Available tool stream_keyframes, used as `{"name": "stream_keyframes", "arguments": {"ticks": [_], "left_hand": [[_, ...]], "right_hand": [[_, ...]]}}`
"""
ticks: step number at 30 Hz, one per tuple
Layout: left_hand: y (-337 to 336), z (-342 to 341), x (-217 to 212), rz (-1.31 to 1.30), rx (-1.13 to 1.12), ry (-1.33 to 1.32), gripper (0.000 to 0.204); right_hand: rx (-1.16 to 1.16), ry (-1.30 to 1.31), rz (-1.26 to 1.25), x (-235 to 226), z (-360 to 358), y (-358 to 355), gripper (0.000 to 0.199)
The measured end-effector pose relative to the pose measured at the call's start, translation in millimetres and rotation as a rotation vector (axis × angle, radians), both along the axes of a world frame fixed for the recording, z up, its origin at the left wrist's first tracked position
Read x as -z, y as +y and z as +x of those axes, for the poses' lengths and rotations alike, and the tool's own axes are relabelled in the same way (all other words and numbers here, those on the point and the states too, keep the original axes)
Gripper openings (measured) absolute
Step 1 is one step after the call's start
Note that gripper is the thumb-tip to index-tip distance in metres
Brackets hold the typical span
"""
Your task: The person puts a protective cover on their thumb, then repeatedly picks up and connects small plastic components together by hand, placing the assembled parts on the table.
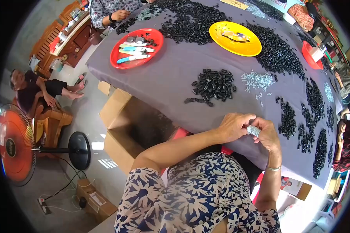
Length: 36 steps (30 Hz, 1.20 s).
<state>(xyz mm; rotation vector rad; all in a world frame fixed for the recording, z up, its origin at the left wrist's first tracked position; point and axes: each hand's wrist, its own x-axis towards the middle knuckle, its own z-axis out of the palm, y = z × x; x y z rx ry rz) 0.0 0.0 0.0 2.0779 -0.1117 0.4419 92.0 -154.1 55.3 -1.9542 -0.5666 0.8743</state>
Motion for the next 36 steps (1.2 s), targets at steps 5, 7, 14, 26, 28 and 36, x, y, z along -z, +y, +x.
{"name": "stream_keyframes", "arguments": {"ticks": [5,7,14,26,28,36], "left_hand": [[-4,-4,1,-0.096,-0.017,-0.066,0.06],[-5,-4,2,-0.087,-0.014,-0.093,0.059],[1,-2,-11,-0.116,0.022,-0.054,0.052],[5,4,5,-0.029,0.112,-0.029,0.068],[5,4,2,-0.027,0.128,-0.026,0.068],[3,2,1,-0.056,0.125,-0.02,0.062]], "right_hand": [[-0.058,0.073,0.035,1,6,-5,0.006],[-0.079,0.073,0.005,-2,8,-3,0.01],[-0.29,0.153,-0.093,-14,27,14,0.023],[-0.373,0.013,-0.209,-18,22,16,0.028],[-0.365,0.053,-0.177,-17,21,14,0.031],[-0.302,0.023,-0.157,-20,12,13,0.028]]}}
